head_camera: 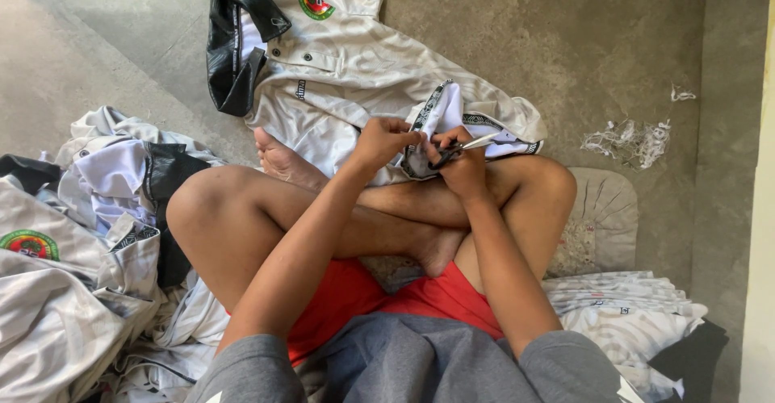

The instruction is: The person sits on the floor and uses scissors to trim labels and excess threads from a pile of white and black shirts, handling them one at a time and tossing them aside.

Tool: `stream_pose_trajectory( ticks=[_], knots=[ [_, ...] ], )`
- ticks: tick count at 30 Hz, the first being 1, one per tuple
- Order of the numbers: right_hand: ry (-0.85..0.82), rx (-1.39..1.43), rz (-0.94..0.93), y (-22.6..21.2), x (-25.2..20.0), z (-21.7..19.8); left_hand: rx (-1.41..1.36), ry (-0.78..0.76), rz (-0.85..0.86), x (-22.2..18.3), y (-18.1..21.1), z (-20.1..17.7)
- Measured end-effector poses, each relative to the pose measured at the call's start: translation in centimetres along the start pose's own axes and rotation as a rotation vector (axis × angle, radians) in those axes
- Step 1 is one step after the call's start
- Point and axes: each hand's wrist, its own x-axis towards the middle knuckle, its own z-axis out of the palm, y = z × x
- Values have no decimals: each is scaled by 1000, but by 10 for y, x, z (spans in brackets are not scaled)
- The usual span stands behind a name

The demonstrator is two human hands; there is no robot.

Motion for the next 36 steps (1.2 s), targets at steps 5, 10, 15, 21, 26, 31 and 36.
stream_pose_trajectory(
  ticks=[5, 10, 15, 21, 26, 31, 36],
  knots=[
    [29, 62, 73, -8, 28, -14, 100, 143, 252, 9, 3, 1],
    [-126, -101, 18, -25, 74, -33, 422, 337, 669, -18, 27, -1],
    [-411, -290, 256, -43, 113, -31, 674, 667, 958, -11, 25, -13],
    [-403, -476, 133, -24, 127, -38, 533, 769, 958, -28, 53, -43],
    [-236, -671, -150, -14, 116, -35, 467, 891, 959, -23, 53, -50],
    [-48, -760, -359, -10, 106, -37, 403, 982, 950, -24, 52, -50],
    [68, -794, -336, 14, 100, -41, 250, 906, 1008, -30, 59, -55]
  ],
)
